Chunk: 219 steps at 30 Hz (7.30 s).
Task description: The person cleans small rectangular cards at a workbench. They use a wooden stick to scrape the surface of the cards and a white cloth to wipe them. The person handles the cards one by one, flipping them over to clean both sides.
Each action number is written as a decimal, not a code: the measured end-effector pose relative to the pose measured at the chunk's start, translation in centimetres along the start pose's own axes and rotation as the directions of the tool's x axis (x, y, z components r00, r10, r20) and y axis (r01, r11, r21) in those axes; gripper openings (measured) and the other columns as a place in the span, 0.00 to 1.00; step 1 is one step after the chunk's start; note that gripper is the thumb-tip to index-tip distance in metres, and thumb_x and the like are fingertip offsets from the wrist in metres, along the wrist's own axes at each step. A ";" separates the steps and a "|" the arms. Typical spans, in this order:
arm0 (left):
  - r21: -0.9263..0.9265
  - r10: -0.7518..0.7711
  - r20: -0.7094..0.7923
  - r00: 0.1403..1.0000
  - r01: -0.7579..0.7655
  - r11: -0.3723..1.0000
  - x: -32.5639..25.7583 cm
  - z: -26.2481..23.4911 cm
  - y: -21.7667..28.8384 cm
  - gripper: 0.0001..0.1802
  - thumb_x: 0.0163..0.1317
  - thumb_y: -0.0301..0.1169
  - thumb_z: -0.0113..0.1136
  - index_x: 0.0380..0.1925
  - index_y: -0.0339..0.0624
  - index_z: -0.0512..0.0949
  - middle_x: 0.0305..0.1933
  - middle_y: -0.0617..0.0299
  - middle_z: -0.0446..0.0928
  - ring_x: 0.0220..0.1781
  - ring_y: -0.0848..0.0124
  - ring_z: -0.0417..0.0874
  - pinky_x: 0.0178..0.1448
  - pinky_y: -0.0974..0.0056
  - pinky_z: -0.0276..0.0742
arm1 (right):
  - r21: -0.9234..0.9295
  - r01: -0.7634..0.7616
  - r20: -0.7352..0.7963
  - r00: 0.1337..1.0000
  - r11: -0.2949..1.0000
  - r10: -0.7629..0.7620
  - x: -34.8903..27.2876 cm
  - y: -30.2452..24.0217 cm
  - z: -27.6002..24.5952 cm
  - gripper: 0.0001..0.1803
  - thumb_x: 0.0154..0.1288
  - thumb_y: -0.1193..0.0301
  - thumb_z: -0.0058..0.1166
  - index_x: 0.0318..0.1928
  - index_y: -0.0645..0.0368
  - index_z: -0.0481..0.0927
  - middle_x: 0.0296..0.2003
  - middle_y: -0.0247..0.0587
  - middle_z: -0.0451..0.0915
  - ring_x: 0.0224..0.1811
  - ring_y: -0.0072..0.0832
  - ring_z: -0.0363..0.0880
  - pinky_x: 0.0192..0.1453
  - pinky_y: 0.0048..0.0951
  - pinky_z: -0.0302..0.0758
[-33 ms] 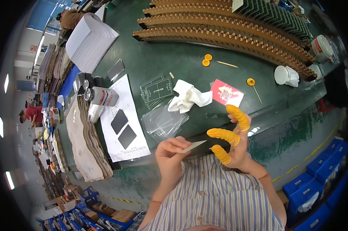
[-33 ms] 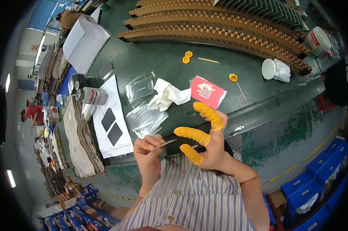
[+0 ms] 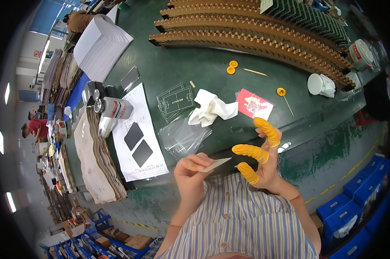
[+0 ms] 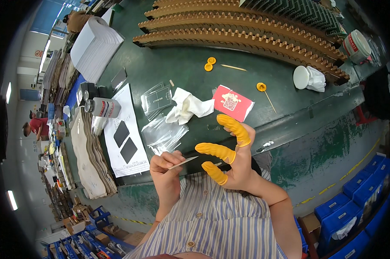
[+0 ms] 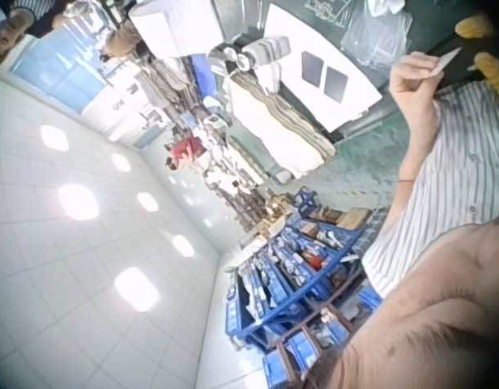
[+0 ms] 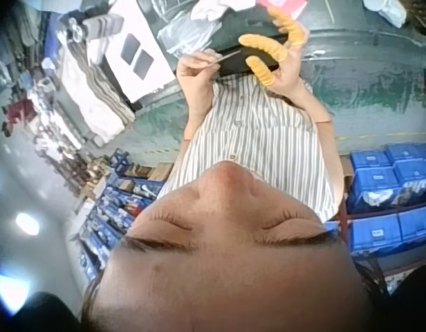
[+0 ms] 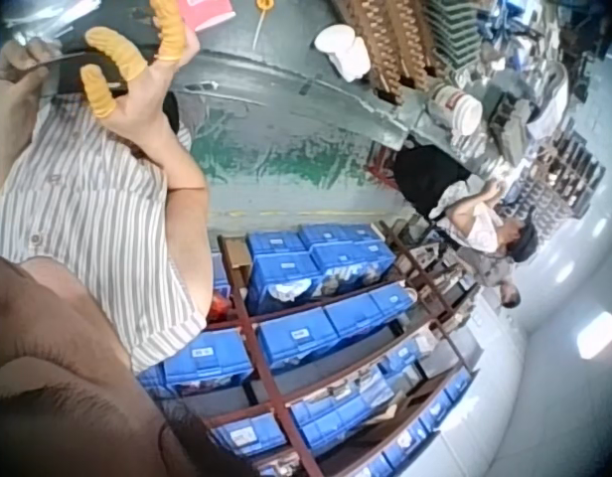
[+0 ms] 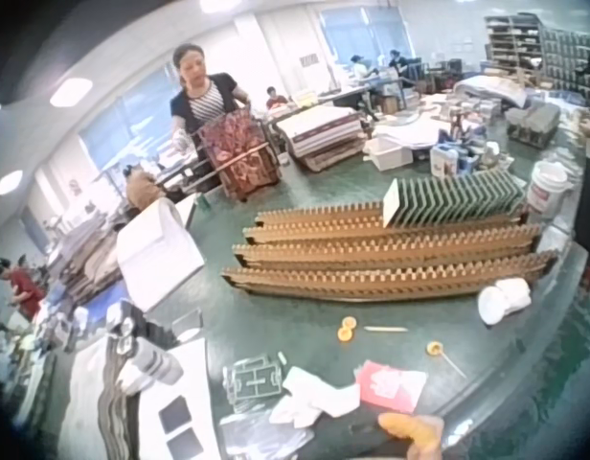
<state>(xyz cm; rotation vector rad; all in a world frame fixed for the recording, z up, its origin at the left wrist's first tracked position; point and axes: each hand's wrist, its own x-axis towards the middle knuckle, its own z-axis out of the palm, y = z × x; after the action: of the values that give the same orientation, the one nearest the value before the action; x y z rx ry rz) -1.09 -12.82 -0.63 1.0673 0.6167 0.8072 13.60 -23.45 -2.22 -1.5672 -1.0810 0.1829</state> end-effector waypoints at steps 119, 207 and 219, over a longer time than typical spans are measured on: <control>0.340 -0.350 0.069 0.934 0.308 0.889 0.1 0.9 3.7 0.26 0.50 0.20 0.68 0.49 0.42 0.68 0.24 0.69 0.75 0.30 0.81 0.76 0.42 0.73 0.69 | -0.112 0.006 -0.106 0.994 0.994 -0.018 -0.3 0.5 0.7 0.31 0.44 0.60 0.71 0.52 0.49 0.76 0.64 0.48 0.54 0.56 0.38 0.57 0.61 0.38 0.58; 0.737 0.307 0.156 0.939 -0.317 0.597 -0.5 -4.2 3.6 0.24 0.44 0.14 0.64 0.42 0.45 0.72 0.32 0.67 0.85 0.48 0.74 0.69 0.55 0.68 0.63 | -0.482 0.329 0.124 0.943 0.812 -0.308 0.5 -2.3 1.6 0.12 0.44 0.56 0.68 0.33 0.34 0.86 0.53 0.43 0.57 0.56 0.43 0.54 0.53 0.39 0.61; 0.738 0.316 0.170 0.933 -0.333 0.587 -0.7 -4.3 3.5 0.24 0.43 0.12 0.63 0.41 0.44 0.73 0.32 0.68 0.84 0.48 0.74 0.69 0.55 0.69 0.63 | -0.481 0.362 0.122 0.930 0.799 -0.348 0.3 -1.8 1.7 0.14 0.42 0.54 0.68 0.34 0.33 0.86 0.53 0.45 0.56 0.56 0.44 0.54 0.52 0.40 0.60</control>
<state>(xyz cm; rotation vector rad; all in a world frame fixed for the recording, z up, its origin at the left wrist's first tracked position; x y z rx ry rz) -5.75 -10.27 1.06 2.0229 0.7804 0.8643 11.72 -22.15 -1.10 -1.7724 -1.5069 -0.3644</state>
